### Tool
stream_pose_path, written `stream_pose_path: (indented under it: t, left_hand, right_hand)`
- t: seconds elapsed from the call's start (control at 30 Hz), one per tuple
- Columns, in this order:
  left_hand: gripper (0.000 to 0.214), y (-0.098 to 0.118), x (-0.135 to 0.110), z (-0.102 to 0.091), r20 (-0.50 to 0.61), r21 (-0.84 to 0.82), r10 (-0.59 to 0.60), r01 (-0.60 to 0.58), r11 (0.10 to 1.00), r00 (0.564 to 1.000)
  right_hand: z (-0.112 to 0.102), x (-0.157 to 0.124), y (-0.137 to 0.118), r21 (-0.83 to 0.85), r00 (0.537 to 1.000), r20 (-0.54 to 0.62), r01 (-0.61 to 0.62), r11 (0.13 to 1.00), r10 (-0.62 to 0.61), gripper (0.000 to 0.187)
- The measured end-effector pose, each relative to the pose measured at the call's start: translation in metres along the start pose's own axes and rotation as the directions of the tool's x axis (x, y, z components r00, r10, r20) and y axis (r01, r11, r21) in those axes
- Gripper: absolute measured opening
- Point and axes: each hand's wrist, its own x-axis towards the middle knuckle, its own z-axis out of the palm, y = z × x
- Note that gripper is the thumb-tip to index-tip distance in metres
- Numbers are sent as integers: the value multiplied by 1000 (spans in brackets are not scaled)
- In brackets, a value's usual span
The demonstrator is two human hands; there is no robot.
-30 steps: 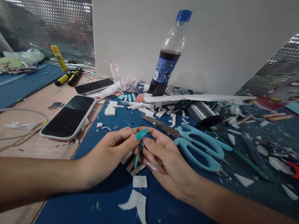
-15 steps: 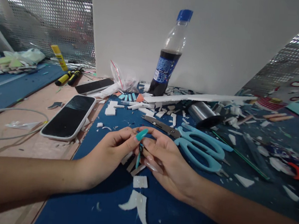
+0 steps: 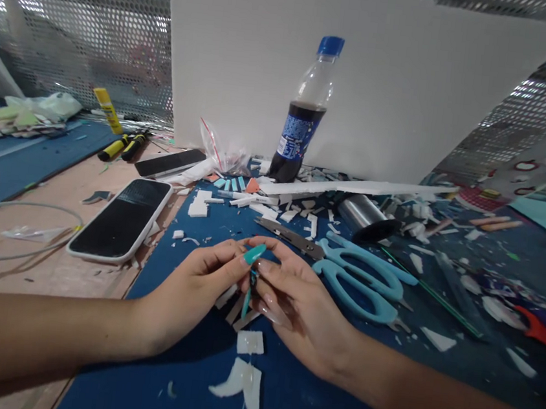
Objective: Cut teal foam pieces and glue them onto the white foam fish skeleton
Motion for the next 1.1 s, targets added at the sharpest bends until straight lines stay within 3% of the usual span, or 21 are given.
stream_pose_path:
  t: [0.5, 1.1]
  left_hand:
    - [34, 1, -1, 0, -8, -34, 39, -39, 999, 999]
    - [34, 2, -1, -1, 26, -8, 57, -57, 998, 998]
  right_hand:
    - [1, 0, 0, -44, 1000, -5, 15, 999, -15, 11]
    - [2, 1, -1, 38, 1000, 21, 6, 999, -7, 13]
